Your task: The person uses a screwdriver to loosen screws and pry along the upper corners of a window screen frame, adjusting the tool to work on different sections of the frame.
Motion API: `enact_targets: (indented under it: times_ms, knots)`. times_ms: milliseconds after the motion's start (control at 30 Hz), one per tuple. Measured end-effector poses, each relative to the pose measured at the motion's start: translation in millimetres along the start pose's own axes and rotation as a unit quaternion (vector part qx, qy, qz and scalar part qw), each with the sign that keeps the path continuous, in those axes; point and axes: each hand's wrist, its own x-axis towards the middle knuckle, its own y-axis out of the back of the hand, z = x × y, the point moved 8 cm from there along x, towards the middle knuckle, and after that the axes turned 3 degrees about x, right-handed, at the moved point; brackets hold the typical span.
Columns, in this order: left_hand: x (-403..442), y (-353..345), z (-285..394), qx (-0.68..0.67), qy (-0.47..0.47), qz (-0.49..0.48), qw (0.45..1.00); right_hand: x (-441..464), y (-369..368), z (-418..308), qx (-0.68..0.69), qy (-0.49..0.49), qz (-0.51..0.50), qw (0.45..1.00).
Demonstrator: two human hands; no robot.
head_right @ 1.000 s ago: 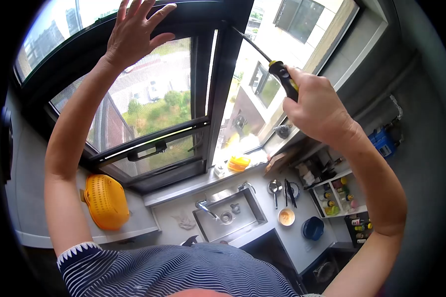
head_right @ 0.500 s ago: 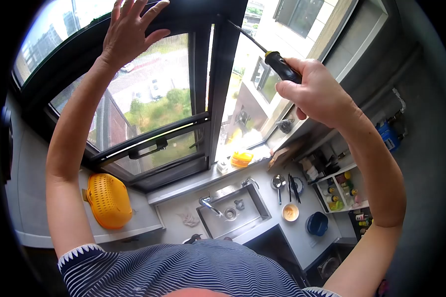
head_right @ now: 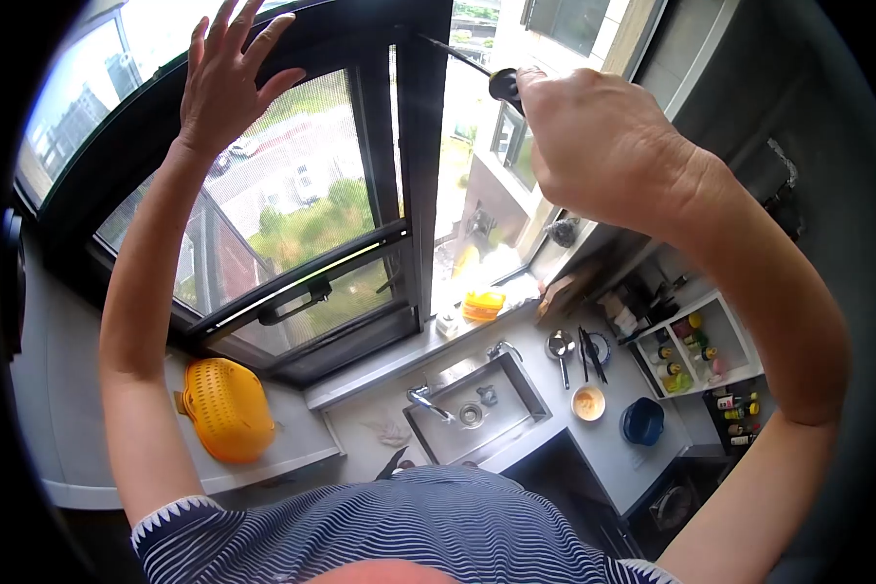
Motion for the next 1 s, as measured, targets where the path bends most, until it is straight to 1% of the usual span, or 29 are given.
enact_targets:
  times_ms: [33, 67, 133, 167, 267, 300, 400, 433, 533, 567, 667, 767, 867, 1000]
  knots:
    - [0, 1, 1, -0.001, -0.002, 0.004, 1.0, -1, -4, 9, 0.081, -0.014, 0.016, 0.996]
    - [0, 3, 1, 0.001, -0.002, -0.001, 1.0, -8, -7, 20, 0.151, -0.048, 0.005, 0.987]
    - [1, 3, 2, 0.005, 0.003, -0.013, 1.0, -23, -12, 37, 0.288, -0.108, -0.019, 0.951]
    - [1, -1, 1, -0.004, 0.005, -0.021, 1.0, -33, -11, 43, 0.321, -0.15, -0.006, 0.935]
    - [-3, -12, -1, 0.055, -0.047, 0.094, 0.993, -48, -17, 53, 0.368, -0.109, 0.091, 0.919]
    - [-2, -14, -2, 0.06, -0.049, 0.091, 0.993, -49, -19, 53, 0.385, -0.118, 0.07, 0.913]
    - [-3, -13, -1, 0.07, -0.054, 0.087, 0.992, -50, -27, 48, 0.394, -0.109, 0.082, 0.909]
    - [-3, -13, -1, 0.07, -0.058, 0.09, 0.992, -48, -34, 47, 0.418, -0.127, 0.059, 0.898]
    - [-3, -12, 0, 0.071, -0.067, 0.096, 0.991, -41, -47, 43, 0.433, -0.106, 0.049, 0.894]
    - [-4, -12, 0, 0.072, -0.069, 0.095, 0.99, -38, -49, 43, 0.424, -0.094, 0.061, 0.899]
    - [-3, -12, 0, 0.074, -0.073, 0.1, 0.99, -34, -55, 45, 0.427, -0.132, 0.005, 0.894]
    - [-4, -12, -1, 0.072, -0.075, 0.106, 0.989, -29, -56, 45, 0.392, -0.142, -0.018, 0.909]
    - [-4, -11, 0, 0.07, -0.077, 0.111, 0.988, -24, -55, 44, 0.407, -0.127, -0.003, 0.905]
    - [-4, -10, 0, 0.065, -0.078, 0.116, 0.988, -21, -51, 42, 0.369, -0.111, 0.011, 0.923]
